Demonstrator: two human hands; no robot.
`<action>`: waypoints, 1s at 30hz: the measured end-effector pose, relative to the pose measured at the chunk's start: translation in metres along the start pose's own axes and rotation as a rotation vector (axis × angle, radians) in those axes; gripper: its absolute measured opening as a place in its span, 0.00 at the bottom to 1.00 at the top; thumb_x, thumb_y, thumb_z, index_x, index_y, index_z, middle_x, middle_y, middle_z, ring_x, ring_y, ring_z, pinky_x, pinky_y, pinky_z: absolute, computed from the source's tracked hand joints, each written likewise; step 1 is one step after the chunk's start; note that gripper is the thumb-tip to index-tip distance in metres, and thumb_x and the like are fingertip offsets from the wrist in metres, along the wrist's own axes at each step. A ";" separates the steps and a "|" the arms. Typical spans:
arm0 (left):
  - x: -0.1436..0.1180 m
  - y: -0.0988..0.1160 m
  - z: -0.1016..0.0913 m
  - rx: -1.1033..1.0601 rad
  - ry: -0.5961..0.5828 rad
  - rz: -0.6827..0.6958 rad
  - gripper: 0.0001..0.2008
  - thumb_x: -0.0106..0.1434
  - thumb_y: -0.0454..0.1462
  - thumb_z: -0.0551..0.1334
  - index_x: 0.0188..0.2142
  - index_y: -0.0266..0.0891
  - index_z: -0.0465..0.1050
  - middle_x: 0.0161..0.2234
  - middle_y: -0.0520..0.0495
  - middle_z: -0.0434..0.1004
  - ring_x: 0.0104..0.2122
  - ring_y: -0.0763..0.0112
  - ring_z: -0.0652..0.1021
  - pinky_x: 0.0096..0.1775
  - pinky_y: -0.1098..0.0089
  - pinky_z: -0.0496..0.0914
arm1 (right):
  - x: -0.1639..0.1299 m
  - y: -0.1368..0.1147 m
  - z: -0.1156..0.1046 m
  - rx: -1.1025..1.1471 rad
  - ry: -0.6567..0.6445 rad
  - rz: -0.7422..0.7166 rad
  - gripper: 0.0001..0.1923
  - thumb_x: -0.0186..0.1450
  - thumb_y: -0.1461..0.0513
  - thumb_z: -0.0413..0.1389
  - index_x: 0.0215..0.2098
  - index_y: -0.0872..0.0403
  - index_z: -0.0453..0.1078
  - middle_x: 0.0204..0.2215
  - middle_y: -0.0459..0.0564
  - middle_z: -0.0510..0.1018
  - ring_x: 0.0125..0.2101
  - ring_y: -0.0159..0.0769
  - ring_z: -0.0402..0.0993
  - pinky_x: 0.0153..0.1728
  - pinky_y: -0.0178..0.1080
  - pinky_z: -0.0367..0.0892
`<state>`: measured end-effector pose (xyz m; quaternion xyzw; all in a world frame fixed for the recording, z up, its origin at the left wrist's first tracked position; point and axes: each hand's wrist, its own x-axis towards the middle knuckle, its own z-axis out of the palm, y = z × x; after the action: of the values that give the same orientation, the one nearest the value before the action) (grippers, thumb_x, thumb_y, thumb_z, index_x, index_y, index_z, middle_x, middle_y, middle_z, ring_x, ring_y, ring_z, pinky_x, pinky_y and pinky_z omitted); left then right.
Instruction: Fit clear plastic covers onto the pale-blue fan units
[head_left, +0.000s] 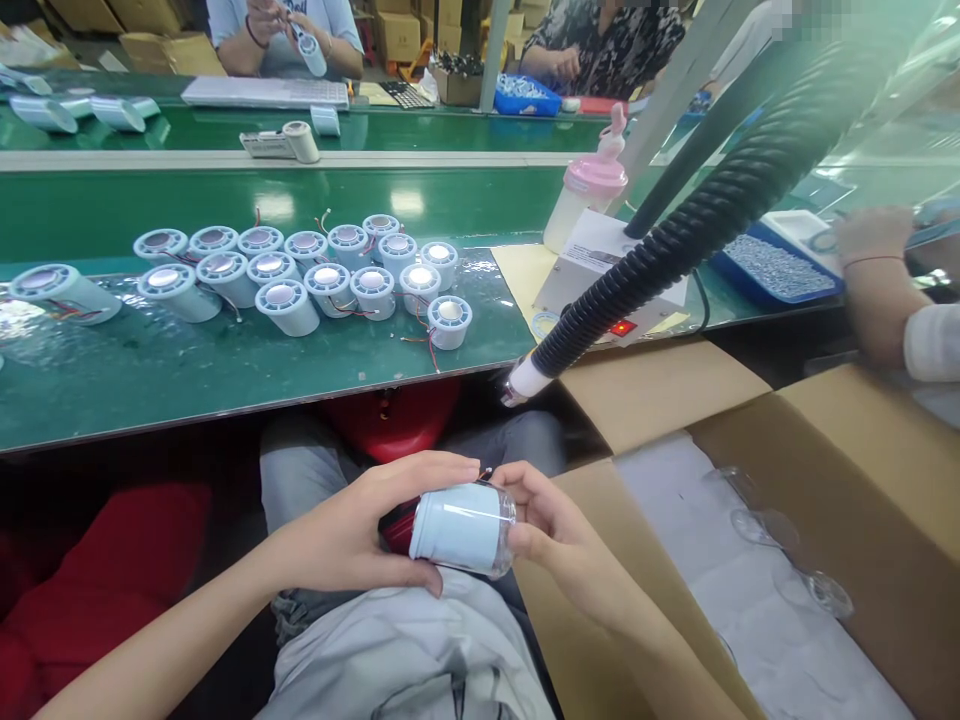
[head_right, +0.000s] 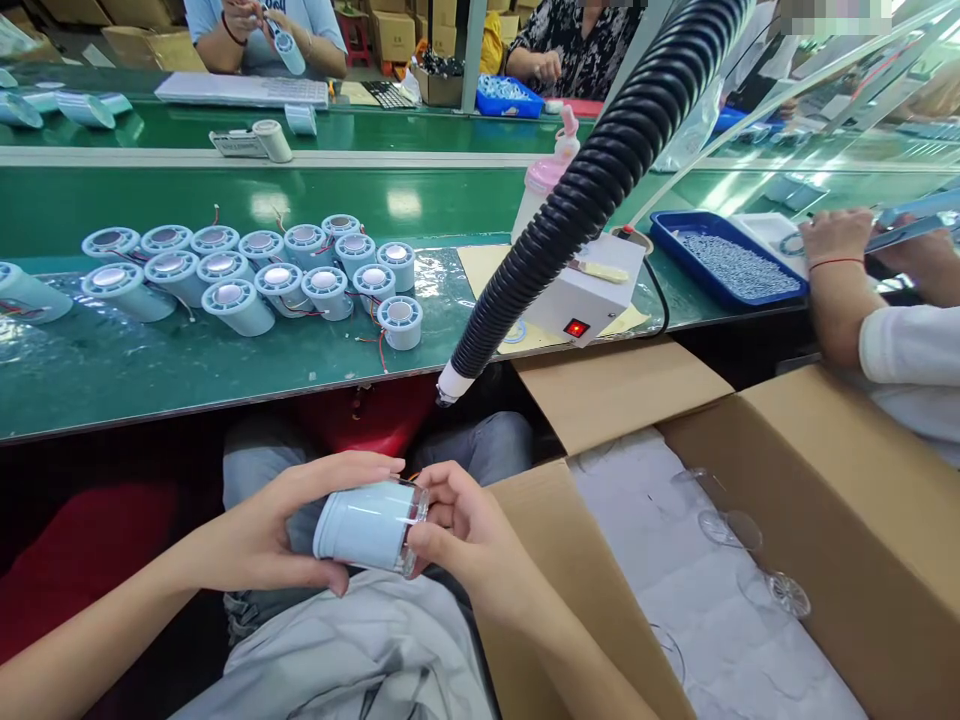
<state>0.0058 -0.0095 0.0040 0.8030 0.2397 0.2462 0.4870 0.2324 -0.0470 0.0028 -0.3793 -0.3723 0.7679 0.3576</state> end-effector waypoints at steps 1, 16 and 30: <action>0.000 0.000 0.000 0.001 0.000 -0.004 0.43 0.50 0.36 0.72 0.62 0.50 0.54 0.60 0.40 0.64 0.57 0.54 0.67 0.58 0.56 0.62 | 0.001 0.000 0.000 0.008 -0.005 0.005 0.21 0.56 0.50 0.63 0.38 0.52 0.62 0.30 0.42 0.68 0.26 0.25 0.68 0.25 0.30 0.71; -0.002 -0.004 0.001 -0.044 0.001 0.037 0.42 0.50 0.34 0.72 0.61 0.50 0.56 0.60 0.41 0.63 0.58 0.55 0.67 0.58 0.58 0.62 | 0.010 0.014 0.005 0.157 0.013 0.256 0.28 0.54 0.39 0.55 0.33 0.54 0.60 0.13 0.43 0.74 0.12 0.30 0.71 0.09 0.26 0.63; -0.003 0.001 0.004 -0.078 0.045 -0.073 0.31 0.56 0.32 0.68 0.57 0.50 0.61 0.56 0.42 0.65 0.55 0.58 0.69 0.53 0.62 0.67 | 0.010 0.022 0.001 0.129 -0.168 0.396 0.46 0.62 0.36 0.26 0.31 0.62 0.71 0.18 0.52 0.73 0.13 0.27 0.68 0.10 0.26 0.60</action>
<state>0.0063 -0.0146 0.0030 0.7683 0.2698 0.2554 0.5212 0.2210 -0.0495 -0.0183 -0.3559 -0.2693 0.8743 0.1909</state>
